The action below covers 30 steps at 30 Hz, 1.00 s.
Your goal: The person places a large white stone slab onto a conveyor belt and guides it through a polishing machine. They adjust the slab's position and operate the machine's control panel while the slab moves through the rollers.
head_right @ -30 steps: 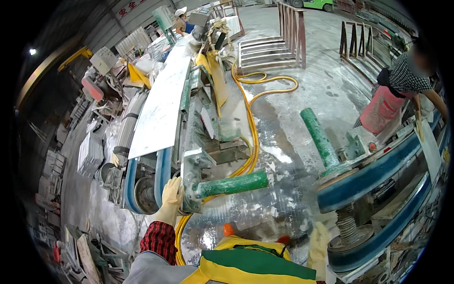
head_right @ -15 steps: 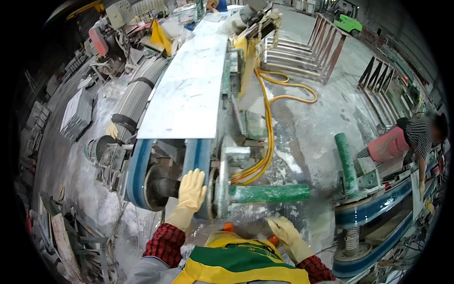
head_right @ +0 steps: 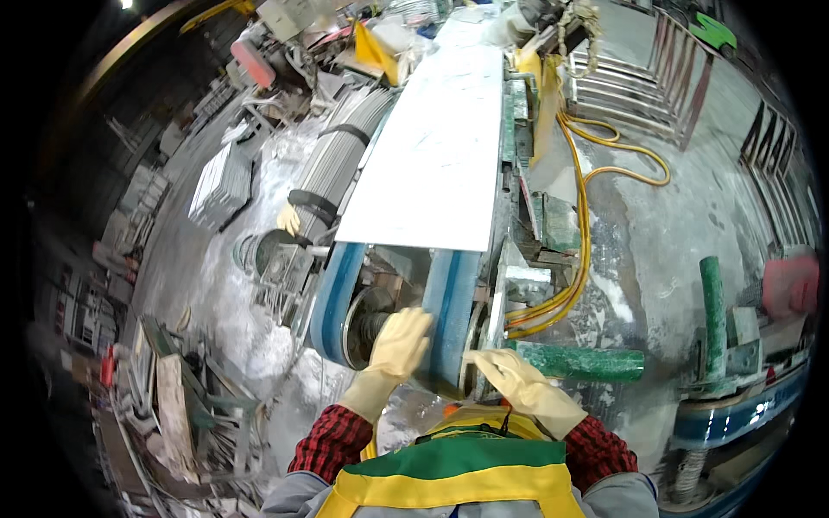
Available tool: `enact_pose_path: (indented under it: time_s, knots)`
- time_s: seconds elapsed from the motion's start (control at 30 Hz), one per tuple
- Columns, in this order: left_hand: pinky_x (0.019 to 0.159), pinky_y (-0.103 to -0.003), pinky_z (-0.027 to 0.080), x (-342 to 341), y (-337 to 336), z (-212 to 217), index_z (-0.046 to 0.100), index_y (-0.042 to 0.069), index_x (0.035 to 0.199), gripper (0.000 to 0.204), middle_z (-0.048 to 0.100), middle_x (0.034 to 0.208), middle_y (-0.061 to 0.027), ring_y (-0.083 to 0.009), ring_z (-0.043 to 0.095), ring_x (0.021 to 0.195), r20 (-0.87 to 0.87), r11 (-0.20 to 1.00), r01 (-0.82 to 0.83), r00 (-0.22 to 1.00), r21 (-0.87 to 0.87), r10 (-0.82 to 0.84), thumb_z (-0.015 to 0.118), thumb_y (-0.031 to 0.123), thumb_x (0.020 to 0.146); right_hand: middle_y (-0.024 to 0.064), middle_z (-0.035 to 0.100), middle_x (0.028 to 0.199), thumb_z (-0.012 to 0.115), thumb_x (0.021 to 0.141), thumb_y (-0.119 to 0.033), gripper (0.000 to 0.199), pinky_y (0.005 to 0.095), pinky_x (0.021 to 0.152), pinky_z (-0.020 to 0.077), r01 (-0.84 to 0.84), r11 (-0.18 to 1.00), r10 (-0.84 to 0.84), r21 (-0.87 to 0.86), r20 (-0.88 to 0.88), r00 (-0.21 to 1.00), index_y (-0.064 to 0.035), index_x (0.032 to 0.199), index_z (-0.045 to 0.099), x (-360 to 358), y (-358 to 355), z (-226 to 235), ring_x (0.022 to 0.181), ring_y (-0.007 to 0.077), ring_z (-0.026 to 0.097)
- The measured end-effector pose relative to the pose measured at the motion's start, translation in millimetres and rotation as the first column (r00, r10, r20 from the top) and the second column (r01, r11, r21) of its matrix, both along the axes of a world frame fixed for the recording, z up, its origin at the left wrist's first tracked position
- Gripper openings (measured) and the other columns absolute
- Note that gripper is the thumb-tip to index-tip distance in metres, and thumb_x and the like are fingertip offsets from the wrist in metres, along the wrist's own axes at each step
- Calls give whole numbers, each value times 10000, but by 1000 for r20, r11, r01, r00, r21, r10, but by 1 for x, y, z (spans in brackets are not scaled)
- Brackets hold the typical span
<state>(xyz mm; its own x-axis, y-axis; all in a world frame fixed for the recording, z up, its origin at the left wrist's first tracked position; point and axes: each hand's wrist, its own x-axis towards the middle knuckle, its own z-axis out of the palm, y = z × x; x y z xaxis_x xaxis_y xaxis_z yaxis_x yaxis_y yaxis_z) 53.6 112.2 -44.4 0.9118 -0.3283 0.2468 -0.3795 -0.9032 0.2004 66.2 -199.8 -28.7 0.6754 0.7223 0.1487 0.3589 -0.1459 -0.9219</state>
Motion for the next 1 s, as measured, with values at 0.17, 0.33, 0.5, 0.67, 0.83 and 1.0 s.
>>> enact_pose_path:
  time_s: [0.17,0.33,0.5,0.67,0.83,1.0]
  knots:
    - [1203,-540,394,-10,102,-32,537,22,1521,538,564,1544,-233,-444,519,1417,55,959,-266,964,99,262,648,205,1027,248,702,1124,666,987,-123,308,483,849,519,173,985,-173,21,269,948,78,1220,646,37,61,-33,957,397,652]
    - [1219,-543,381,0,172,-53,526,15,1531,553,558,1547,-246,-459,518,1417,17,964,-249,969,89,248,650,216,1032,253,651,1324,687,959,-185,425,519,1130,457,466,884,-359,-33,591,722,40,1310,607,68,117,-34,1210,434,624]
    - [1247,-546,351,42,192,-37,503,-12,1555,590,510,1593,-264,-487,476,1458,-69,992,-128,989,15,129,653,207,1028,278,585,1503,735,945,-233,622,556,1229,398,737,676,-496,4,743,450,38,1474,552,110,158,-71,1390,484,547]
    - [1217,-533,376,82,219,-36,519,9,1522,620,518,1552,-233,-463,484,1414,79,1000,-5,997,-6,5,707,190,960,276,584,1511,726,950,-227,589,554,1248,382,833,532,-455,-153,778,433,31,1458,575,116,182,-99,1411,472,538]
    - [1265,-550,340,141,239,-34,503,45,1597,641,482,1642,-246,-491,445,1494,31,999,-50,998,10,50,691,266,1025,271,587,1508,721,960,-223,579,547,1256,375,818,537,-439,-206,760,480,22,1463,574,109,185,-87,1428,457,529]
    - [1296,-548,290,178,239,-54,479,68,1621,628,480,1648,-226,-460,402,1536,35,993,-92,995,71,90,631,324,1067,275,595,1492,709,969,-213,561,543,1249,384,812,539,-443,-223,745,499,16,1464,574,102,187,-79,1408,462,545]
